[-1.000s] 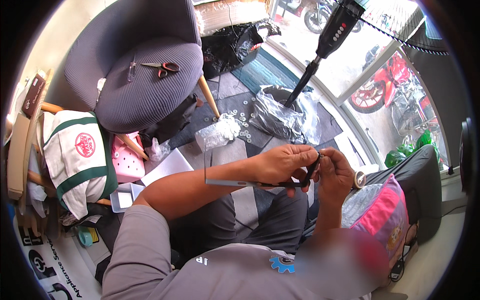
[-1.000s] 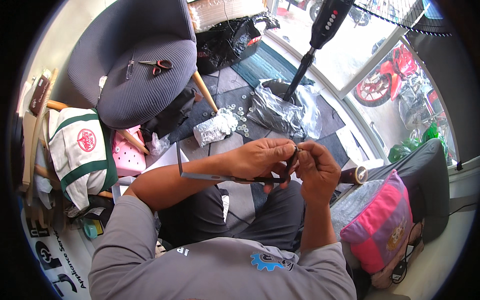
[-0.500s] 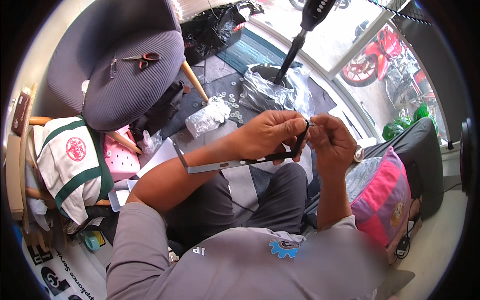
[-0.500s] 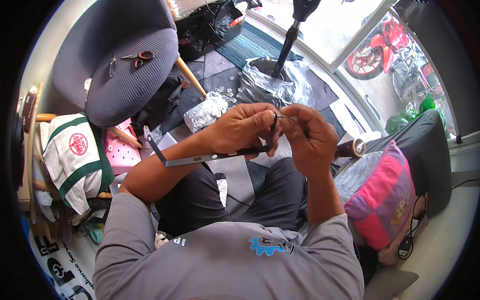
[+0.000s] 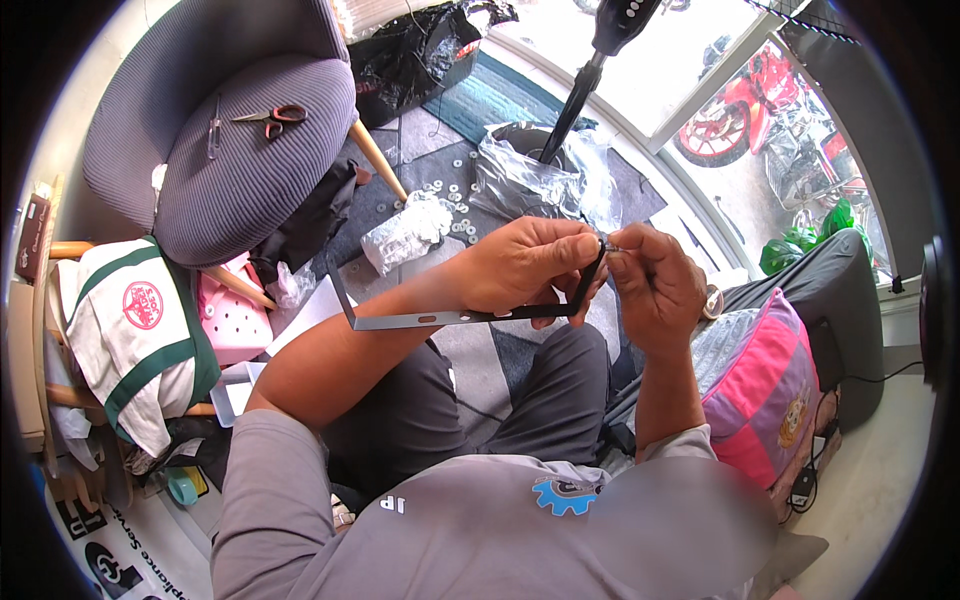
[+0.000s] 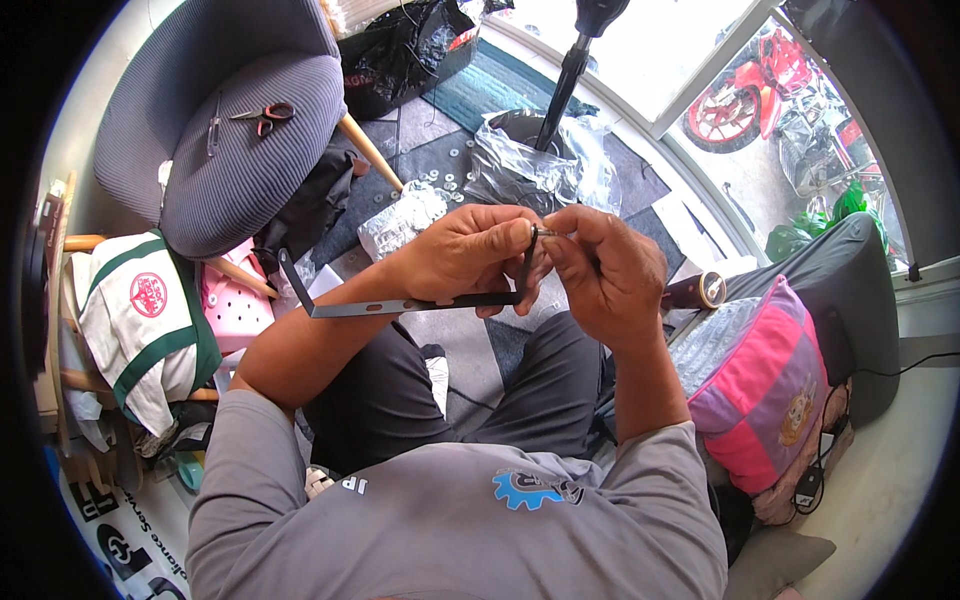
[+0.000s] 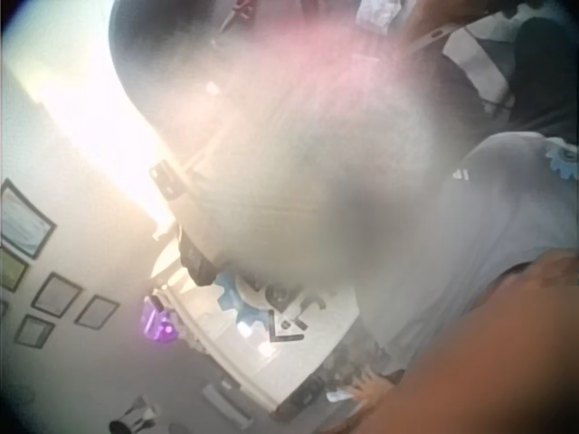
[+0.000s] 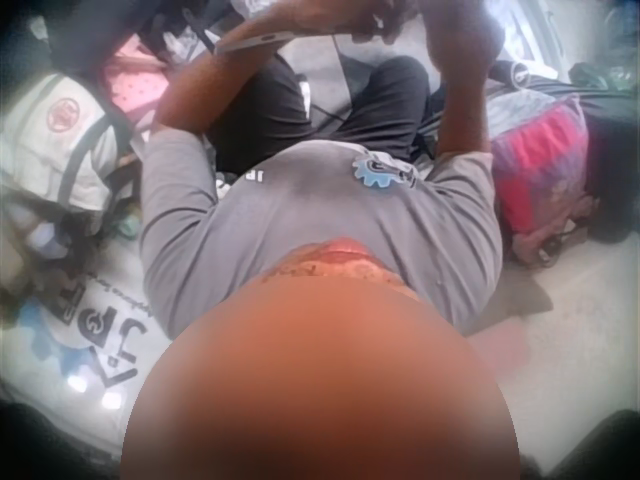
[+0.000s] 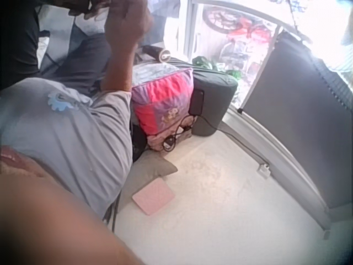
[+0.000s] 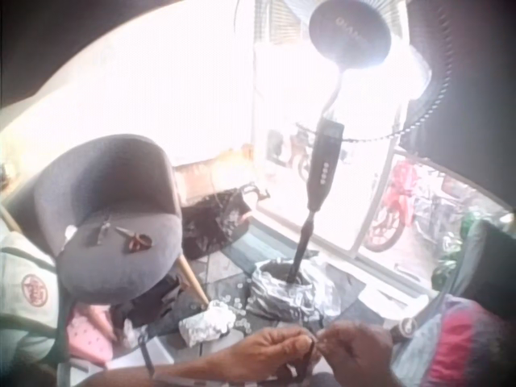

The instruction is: The person assembles a standing fan by attaching the base to the pole. They handle the fan head, pole, and base, then insert and tighten a bolt into the base to secure it.

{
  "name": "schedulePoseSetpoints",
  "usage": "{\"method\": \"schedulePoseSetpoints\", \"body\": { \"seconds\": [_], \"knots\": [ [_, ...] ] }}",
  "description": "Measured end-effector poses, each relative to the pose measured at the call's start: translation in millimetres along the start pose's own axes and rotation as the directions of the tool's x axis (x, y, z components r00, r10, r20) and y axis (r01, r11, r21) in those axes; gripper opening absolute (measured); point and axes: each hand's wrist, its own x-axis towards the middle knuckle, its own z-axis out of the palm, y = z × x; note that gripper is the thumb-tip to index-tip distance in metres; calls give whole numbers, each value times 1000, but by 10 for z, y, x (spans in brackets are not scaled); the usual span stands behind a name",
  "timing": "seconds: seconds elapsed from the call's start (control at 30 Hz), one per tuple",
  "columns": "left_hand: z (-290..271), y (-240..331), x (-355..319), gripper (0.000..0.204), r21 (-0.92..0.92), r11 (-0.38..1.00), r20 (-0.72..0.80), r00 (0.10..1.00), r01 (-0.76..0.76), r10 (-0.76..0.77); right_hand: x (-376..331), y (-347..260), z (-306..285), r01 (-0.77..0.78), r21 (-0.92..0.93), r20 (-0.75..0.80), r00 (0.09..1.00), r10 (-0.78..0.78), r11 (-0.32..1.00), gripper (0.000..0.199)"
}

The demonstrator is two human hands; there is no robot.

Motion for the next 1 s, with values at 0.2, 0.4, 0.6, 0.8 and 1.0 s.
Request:
{"method": "schedulePoseSetpoints", "body": {
  "seconds": [0.2,0.4,0.6,0.8,1.0],
  "knots": [
    [-10,-8,8,38,-26,1000,41,999,10,-9,11,15,-19,56,-40,13,998,-56,998,11],
    [5,-3,-11,40,-137,990,31,999,26,-22,113,1,-58,122,-60,122,986,-114,991,10],
    [-30,-13,-16,39,-93,996,57,998,14,-8,109,-11,-133,-171,43,188,969,160,984,19],
    [-53,-11,-11,37,24,1000,32,999,4,-5,99,28,-113,-215,191,191,965,178,958,17],
    [-42,-9,-3,37,71,997,10,999,-44,43,67,24,-130,-287,124,181,948,263,950,17]
  ]
}}
